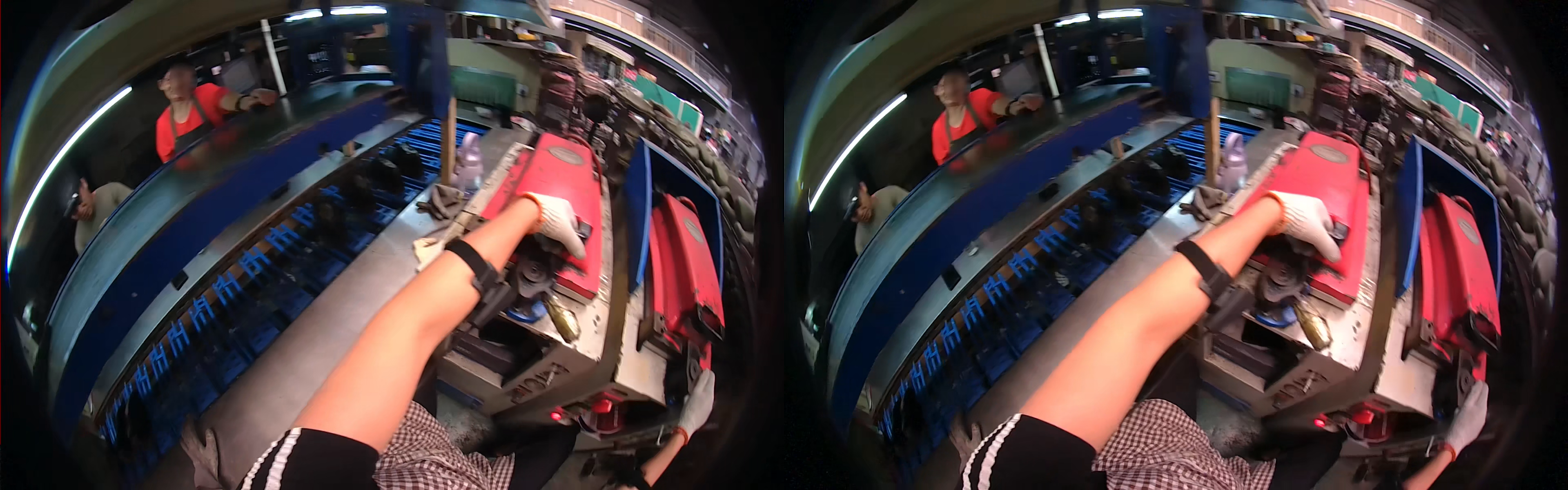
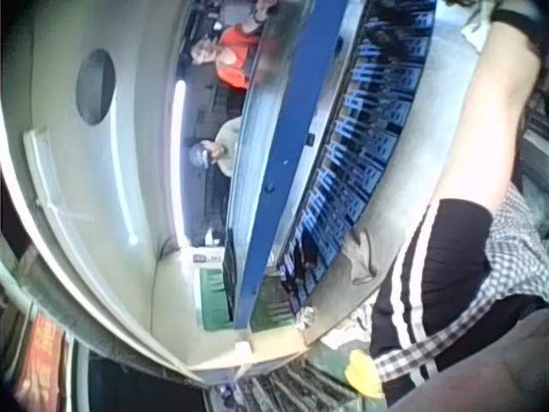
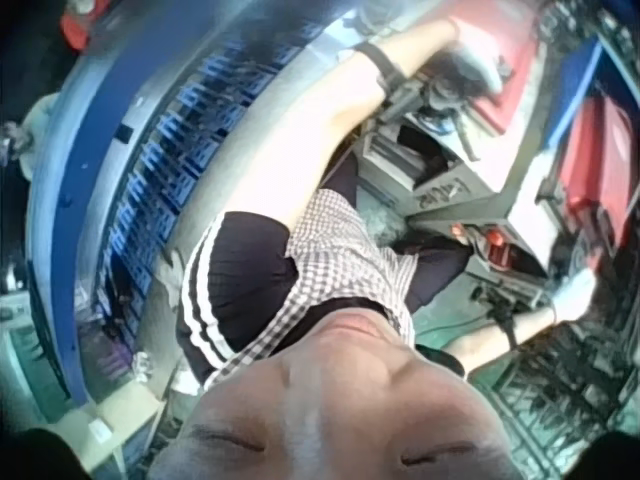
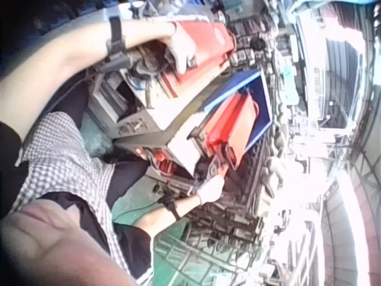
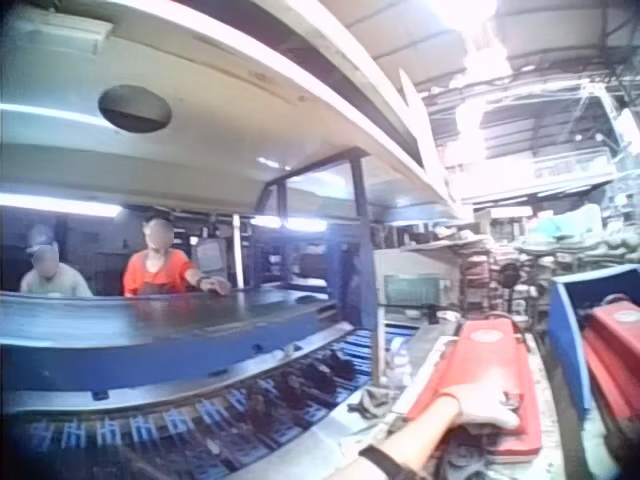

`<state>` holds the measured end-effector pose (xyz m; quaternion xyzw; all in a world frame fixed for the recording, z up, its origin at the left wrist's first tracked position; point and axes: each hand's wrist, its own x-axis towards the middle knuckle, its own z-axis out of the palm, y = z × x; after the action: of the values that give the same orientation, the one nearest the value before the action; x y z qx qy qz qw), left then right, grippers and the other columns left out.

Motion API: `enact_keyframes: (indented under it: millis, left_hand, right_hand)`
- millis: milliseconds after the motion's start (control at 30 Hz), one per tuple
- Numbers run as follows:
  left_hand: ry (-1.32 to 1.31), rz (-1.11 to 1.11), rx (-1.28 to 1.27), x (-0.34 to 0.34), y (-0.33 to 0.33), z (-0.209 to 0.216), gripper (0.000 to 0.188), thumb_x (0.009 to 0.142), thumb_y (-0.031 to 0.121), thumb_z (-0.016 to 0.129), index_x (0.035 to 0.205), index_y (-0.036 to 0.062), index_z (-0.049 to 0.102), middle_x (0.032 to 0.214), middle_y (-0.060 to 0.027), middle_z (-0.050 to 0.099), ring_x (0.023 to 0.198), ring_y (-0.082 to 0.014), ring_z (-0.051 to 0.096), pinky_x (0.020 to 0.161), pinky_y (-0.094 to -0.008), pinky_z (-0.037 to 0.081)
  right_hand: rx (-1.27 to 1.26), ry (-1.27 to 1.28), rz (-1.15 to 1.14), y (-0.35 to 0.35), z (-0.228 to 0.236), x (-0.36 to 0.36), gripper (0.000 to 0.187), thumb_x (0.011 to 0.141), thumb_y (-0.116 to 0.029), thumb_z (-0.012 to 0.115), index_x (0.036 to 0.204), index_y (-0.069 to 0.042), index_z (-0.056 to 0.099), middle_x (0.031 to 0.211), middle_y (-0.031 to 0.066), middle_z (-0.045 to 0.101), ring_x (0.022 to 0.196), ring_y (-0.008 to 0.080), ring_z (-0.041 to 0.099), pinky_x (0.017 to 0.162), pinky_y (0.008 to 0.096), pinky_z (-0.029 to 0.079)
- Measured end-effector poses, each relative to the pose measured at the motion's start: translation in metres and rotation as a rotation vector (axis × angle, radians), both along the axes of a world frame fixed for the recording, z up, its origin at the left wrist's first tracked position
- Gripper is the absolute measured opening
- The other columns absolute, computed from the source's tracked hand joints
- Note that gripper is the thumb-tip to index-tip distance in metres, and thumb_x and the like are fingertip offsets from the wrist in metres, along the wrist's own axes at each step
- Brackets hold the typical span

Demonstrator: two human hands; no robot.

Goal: Pressing shoe soles onto uppers using a hydraulic press machine on a production line.

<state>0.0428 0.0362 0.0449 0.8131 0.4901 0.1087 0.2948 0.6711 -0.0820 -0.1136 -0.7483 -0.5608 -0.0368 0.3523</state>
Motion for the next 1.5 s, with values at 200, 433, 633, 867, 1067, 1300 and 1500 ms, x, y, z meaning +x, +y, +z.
enact_keyframes:
  millis: [200,433,633,867,1067,1300,1500]
  left_hand:
    - [0.025,0.172,-0.110,-0.040,-0.013,0.005,0.045,0.079,0.046,0.086,0.092,0.0035,0.079,0.078,-0.0052,0.073,0.071,-0.0147,0.068,0.070,-0.0319,0.055]
    - [0.100,0.069,0.065,-0.016,0.005,-0.004,0.043,0.081,0.046,0.084,0.089,0.0042,0.078,0.078,-0.0051,0.073,0.072,-0.0131,0.068,0.067,-0.0298,0.054]
    - [-0.034,0.088,-0.081,-0.006,-0.010,0.006,0.042,0.083,0.044,0.085,0.085,0.0038,0.075,0.073,-0.0041,0.069,0.066,-0.0126,0.066,0.066,-0.0272,0.054]
    - [0.023,0.123,-0.009,-0.012,-0.017,0.007,0.045,0.083,0.046,0.084,0.085,0.0025,0.076,0.071,-0.0047,0.069,0.069,-0.0125,0.067,0.067,-0.0285,0.052]
    - [-0.034,0.344,0.378,0.015,-0.028,-0.002,0.054,0.082,0.057,0.076,0.081,0.0023,0.076,0.081,-0.0107,0.074,0.078,-0.0168,0.070,0.075,-0.0324,0.053]
    - [-0.468,-0.009,0.863,0.110,-0.052,-0.021,0.034,0.097,0.015,0.069,0.129,0.0029,0.068,0.120,-0.0143,0.072,0.114,-0.0264,0.069,0.103,-0.0370,0.052]
    - [-0.236,-0.504,0.893,0.208,-0.065,-0.040,0.050,0.089,0.012,0.063,0.137,0.0003,0.057,0.131,-0.0223,0.062,0.120,-0.0439,0.060,0.105,-0.0496,0.049]
  right_hand:
    - [0.052,-0.156,-0.059,0.024,0.018,-0.088,0.037,0.110,-0.036,0.049,0.116,-0.003,0.065,0.107,0.0222,0.067,0.098,0.0412,0.067,0.082,0.0451,0.051]
    - [0.145,-0.088,-0.036,0.007,0.019,-0.070,0.037,0.109,-0.040,0.048,0.109,-0.008,0.067,0.102,0.0183,0.072,0.095,0.0415,0.069,0.077,0.0485,0.052]
    - [0.132,-0.188,-0.180,-0.012,0.031,-0.090,0.037,0.108,-0.043,0.048,0.108,-0.013,0.070,0.100,0.0220,0.073,0.093,0.0465,0.068,0.076,0.0565,0.051]
    - [0.106,-0.189,-0.241,-0.012,0.035,-0.096,0.039,0.106,-0.045,0.049,0.109,-0.013,0.071,0.102,0.0230,0.073,0.095,0.0476,0.068,0.079,0.0581,0.052]
    - [-0.064,-0.249,-0.389,-0.024,0.048,-0.107,0.037,0.104,-0.045,0.051,0.109,-0.016,0.073,0.100,0.0201,0.075,0.089,0.0452,0.071,0.078,0.0582,0.055]
    - [-0.037,-0.273,-0.284,-0.077,0.057,-0.180,0.042,0.102,-0.040,0.057,0.135,-0.014,0.062,0.104,0.0198,0.074,0.090,0.0385,0.074,0.078,0.0516,0.059]
    - [-0.054,-0.055,-0.018,-0.115,0.065,-0.217,0.052,0.096,-0.043,0.066,0.140,-0.017,0.061,0.097,0.0225,0.075,0.091,0.0423,0.074,0.082,0.0502,0.058]
